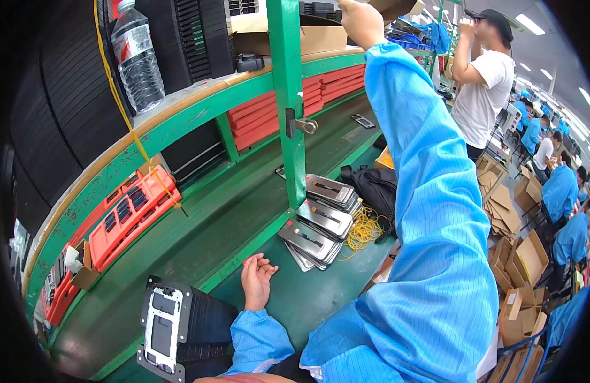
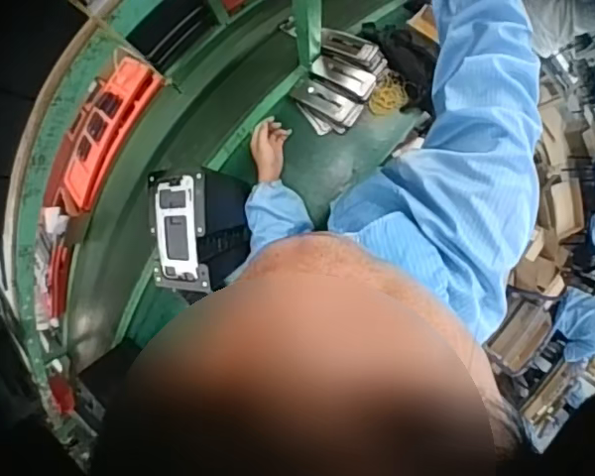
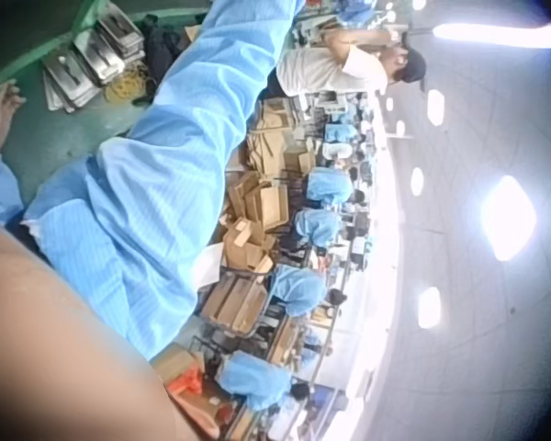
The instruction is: Assembling components and screens into device housings on a factory production line.
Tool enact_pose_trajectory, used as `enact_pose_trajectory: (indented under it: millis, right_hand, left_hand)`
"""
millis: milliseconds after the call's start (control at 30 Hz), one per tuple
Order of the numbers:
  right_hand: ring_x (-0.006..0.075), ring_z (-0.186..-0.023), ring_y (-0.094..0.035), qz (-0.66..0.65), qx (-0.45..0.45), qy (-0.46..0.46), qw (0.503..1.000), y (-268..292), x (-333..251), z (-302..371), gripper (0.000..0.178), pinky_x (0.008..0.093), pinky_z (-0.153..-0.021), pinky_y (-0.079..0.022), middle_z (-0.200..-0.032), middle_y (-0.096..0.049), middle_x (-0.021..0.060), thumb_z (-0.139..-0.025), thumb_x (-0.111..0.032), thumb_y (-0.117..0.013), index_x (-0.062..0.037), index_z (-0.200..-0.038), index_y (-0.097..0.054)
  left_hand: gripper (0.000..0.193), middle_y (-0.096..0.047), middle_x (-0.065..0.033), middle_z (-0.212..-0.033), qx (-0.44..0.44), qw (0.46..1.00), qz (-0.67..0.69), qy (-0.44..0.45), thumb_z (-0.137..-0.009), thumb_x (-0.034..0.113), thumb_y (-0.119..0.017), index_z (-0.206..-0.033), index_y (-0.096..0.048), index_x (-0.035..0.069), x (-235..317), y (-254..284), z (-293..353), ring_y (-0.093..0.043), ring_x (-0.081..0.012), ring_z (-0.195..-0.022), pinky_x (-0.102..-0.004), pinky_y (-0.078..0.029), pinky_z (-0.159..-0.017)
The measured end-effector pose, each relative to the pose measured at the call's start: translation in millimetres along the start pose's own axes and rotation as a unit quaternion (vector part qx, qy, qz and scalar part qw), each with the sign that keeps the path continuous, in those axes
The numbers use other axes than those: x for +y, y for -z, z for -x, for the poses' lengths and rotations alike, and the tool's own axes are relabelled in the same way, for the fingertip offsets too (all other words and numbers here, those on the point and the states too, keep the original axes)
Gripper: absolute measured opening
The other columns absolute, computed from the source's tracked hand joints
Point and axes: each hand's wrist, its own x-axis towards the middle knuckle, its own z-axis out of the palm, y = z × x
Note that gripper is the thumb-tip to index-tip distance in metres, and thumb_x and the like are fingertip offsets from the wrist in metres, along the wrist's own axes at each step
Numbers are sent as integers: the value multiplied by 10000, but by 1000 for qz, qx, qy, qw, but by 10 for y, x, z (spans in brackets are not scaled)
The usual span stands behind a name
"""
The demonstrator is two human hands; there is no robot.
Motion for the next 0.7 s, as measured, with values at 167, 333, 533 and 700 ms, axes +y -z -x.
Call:
enact_pose_trajectory:
  millis: [167,333,533,700]
  right_hand:
    - [392,-942,-710,-30,-111,73,991,28,92,-39,343,462,-855,-571,-1048,-748,166,-958,-117,-594,-198,-1259,-736]
    - [396,-990,-706,-53,-114,95,987,-82,30,76,353,458,-904,-558,-1099,-741,181,-939,-74,-586,-148,-1249,-737]
    - [402,-1036,-696,-83,-105,75,988,-201,32,90,424,456,-940,-549,-1145,-740,174,-886,0,-553,-115,-1255,-729]
    - [396,-1042,-695,-65,-107,68,990,-193,49,97,469,457,-950,-548,-1156,-741,166,-869,25,-528,-133,-1261,-731]
  left_hand:
    - [262,-650,-94,-966,-10,1000,9,1,-1101,226,-501,-1187,-593,-4,3,-37,-7,-675,-202,-793,-443,-606,-834]
    - [262,-650,-91,-965,-15,1000,-2,2,-1099,228,-505,-1186,-594,-3,8,-14,19,-673,-203,-793,-444,-605,-839]
    - [287,-658,-84,-958,-6,1000,-12,1,-1086,275,-535,-1173,-600,9,35,-36,28,-656,-199,-789,-432,-596,-833]
    - [287,-653,-83,-958,-2,1000,-11,0,-1086,275,-535,-1173,-600,9,41,-46,33,-647,-196,-790,-427,-596,-829]
